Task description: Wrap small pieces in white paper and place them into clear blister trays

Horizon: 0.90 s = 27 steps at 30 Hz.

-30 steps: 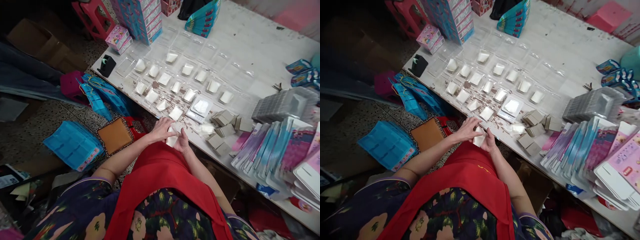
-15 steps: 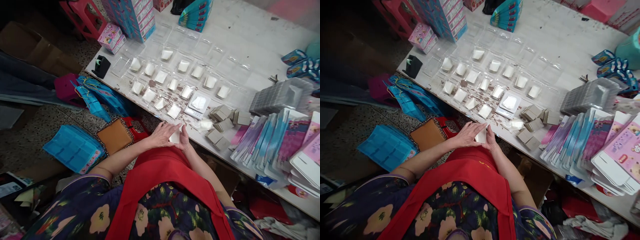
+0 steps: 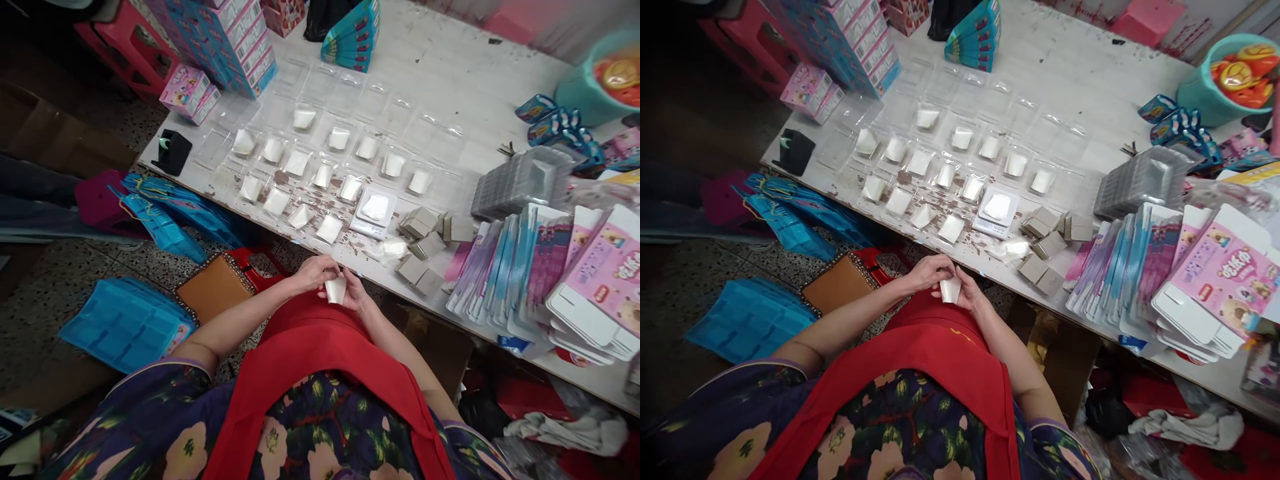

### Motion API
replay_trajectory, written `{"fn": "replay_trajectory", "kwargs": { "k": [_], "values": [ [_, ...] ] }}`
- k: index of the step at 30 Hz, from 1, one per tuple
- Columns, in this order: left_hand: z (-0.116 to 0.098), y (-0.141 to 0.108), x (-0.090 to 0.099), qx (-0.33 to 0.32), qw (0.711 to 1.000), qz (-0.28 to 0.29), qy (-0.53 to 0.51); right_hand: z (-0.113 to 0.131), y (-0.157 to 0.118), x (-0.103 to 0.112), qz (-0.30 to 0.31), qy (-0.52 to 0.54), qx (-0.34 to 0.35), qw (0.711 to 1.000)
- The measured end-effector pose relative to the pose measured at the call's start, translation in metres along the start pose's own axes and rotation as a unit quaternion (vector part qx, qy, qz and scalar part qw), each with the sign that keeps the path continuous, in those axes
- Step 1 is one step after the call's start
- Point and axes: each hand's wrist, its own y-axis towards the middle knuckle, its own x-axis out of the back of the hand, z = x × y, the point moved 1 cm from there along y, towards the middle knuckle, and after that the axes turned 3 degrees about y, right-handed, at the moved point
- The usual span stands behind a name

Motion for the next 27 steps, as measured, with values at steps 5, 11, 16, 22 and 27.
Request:
{"fn": "replay_trajectory", "kwargs": {
  "k": [5, 11, 16, 22, 27],
  "values": [
    [-0.003, 0.014, -0.004, 0.046, 0.997, -0.045, 0.041, 0.003, -0.006, 0.014, -0.012, -0.028, 0.032, 0.999],
    [-0.005, 0.051, -0.003, 0.079, 0.996, -0.014, 0.050, 0.009, -0.002, 0.046, -0.141, -0.141, 0.050, 0.979],
    [-0.007, 0.079, -0.022, 0.126, 0.989, -0.020, -0.078, 0.033, -0.009, 0.069, -0.158, -0.172, 0.069, 0.970],
    [-0.015, 0.114, -0.026, 0.169, 0.983, -0.057, -0.043, 0.059, -0.022, 0.083, -0.155, -0.162, 0.021, 0.974],
    [-0.028, 0.172, 0.013, 0.156, 0.982, -0.076, 0.079, 0.052, -0.029, 0.092, -0.152, -0.169, -0.031, 0.973]
  ]
}}
